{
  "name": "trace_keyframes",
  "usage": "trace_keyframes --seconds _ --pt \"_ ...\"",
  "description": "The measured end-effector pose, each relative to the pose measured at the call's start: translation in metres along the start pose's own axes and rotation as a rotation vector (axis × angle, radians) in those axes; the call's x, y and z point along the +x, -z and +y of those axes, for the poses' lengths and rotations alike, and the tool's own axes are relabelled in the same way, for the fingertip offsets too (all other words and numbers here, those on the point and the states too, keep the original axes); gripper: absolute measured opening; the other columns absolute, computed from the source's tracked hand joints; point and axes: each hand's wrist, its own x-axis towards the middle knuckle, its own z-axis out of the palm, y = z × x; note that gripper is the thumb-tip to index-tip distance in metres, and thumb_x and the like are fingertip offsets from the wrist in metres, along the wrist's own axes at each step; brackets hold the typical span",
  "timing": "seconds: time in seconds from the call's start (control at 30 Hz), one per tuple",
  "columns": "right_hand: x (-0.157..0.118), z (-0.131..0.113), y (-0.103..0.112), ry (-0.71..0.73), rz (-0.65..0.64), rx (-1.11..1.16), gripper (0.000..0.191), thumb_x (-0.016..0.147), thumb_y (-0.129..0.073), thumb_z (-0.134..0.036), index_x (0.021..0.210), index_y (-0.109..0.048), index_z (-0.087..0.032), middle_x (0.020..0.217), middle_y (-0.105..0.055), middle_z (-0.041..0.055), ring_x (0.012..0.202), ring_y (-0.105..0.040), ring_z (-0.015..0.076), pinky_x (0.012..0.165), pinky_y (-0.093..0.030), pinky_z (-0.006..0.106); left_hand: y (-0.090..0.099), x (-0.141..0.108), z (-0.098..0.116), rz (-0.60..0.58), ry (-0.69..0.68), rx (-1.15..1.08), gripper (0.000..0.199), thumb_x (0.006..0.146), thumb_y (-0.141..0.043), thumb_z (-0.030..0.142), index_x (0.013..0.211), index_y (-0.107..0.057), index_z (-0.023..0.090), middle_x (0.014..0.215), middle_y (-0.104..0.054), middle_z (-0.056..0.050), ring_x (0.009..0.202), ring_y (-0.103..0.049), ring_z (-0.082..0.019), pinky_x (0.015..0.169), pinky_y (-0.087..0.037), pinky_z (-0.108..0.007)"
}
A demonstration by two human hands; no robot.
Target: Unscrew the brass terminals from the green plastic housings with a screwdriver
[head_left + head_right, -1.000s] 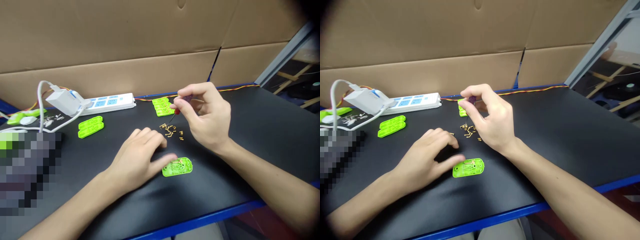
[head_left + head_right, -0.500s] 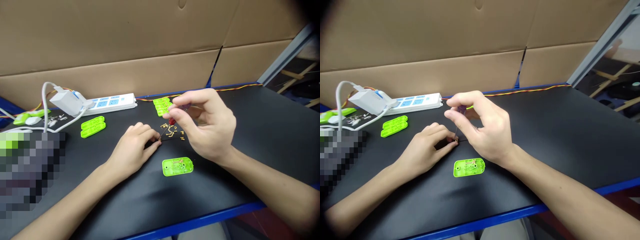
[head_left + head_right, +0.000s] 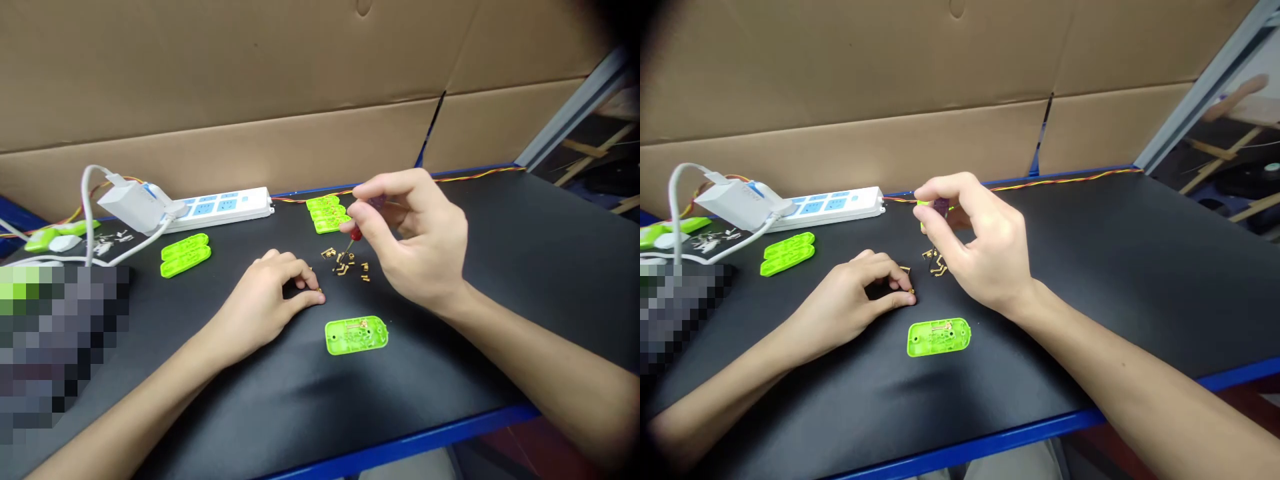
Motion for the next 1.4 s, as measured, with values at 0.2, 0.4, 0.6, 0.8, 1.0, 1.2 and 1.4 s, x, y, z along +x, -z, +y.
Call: trace_keyframes --seconds 0.2,0.4,0.6,0.8,1.0,1.2,1.4 --pt "0.002 0.007 0.003 0.026 0.02 -0.049 0.014 0.088 -0.063 -0.021 0.1 -0.062 -0.027 0.087 -0.066 -0.003 0.067 -0.069 0.0103 0.062 -0.062 0.025 0.005 -0.002 -0.002 -0.023 0.025 0.005 0.018 0.08 -0.071 0.04 0.081 -0.068 0.022 0.085 -0.068 0.0 0.085 -0.058 -0.02 0.078 -0.045 -0.033" --pt "0.004 0.01 0.006 -0.008 0.062 -0.106 0.012 0.089 -0.062 -0.026 0.101 -0.063 -0.026 0.095 -0.065 -0.0008 0.07 -0.067 0.011 0.063 -0.062 0.027 0.007 -0.002 -0.005 -0.039 -0.008 0.039 0.018 0.081 -0.069 0.039 0.087 -0.069 0.022 0.089 -0.068 -0.001 0.086 -0.06 -0.02 0.078 -0.046 -0.034" --pt "0.005 0.011 0.008 0.017 0.052 -0.171 0.012 0.089 -0.062 -0.024 0.101 -0.064 -0.026 0.096 -0.066 -0.0001 0.072 -0.067 0.0126 0.064 -0.062 0.029 0.008 -0.004 -0.005 -0.035 -0.024 0.046 0.015 0.084 -0.063 0.035 0.092 -0.069 0.023 0.09 -0.068 -0.001 0.086 -0.06 -0.019 0.08 -0.046 -0.034" --pt "0.005 0.014 0.009 0.029 0.03 -0.192 0.012 0.088 -0.062 -0.022 0.099 -0.064 -0.027 0.094 -0.066 -0.0007 0.072 -0.067 0.0123 0.063 -0.061 0.028 0.006 -0.004 -0.003 -0.043 -0.038 0.061 0.015 0.085 -0.06 0.033 0.092 -0.069 0.023 0.089 -0.068 -0.001 0.086 -0.06 -0.019 0.08 -0.045 -0.034" --pt "0.005 0.01 0.008 -0.001 -0.002 -0.213 0.009 0.089 -0.061 -0.023 0.098 -0.063 -0.024 0.089 -0.066 -0.0011 0.071 -0.066 0.0119 0.063 -0.061 0.028 0.007 -0.003 -0.003 -0.056 -0.028 0.051 0.014 0.085 -0.061 0.032 0.093 -0.068 0.023 0.091 -0.067 0.001 0.088 -0.059 -0.018 0.084 -0.042 -0.035" --pt "0.005 0.006 0.008 -0.02 0.049 -0.18 0.01 0.089 -0.062 -0.024 0.099 -0.064 -0.025 0.094 -0.066 -0.0002 0.072 -0.066 0.0113 0.064 -0.061 0.026 0.004 -0.004 -0.003 -0.024 -0.035 0.057 0.018 0.085 -0.064 0.04 0.091 -0.069 0.024 0.088 -0.067 0.001 0.086 -0.059 -0.018 0.078 -0.043 -0.032" --pt "0.007 -0.001 0.007 -0.024 0.123 -0.113 0.013 0.086 -0.064 -0.021 0.099 -0.065 -0.022 0.091 -0.064 -0.0008 0.068 -0.065 0.0112 0.063 -0.061 0.03 -0.002 -0.007 0.001 0.064 -0.047 0.046 0.011 0.087 -0.06 0.028 0.088 -0.07 0.023 0.085 -0.07 0.003 0.085 -0.061 -0.015 0.078 -0.045 -0.028"
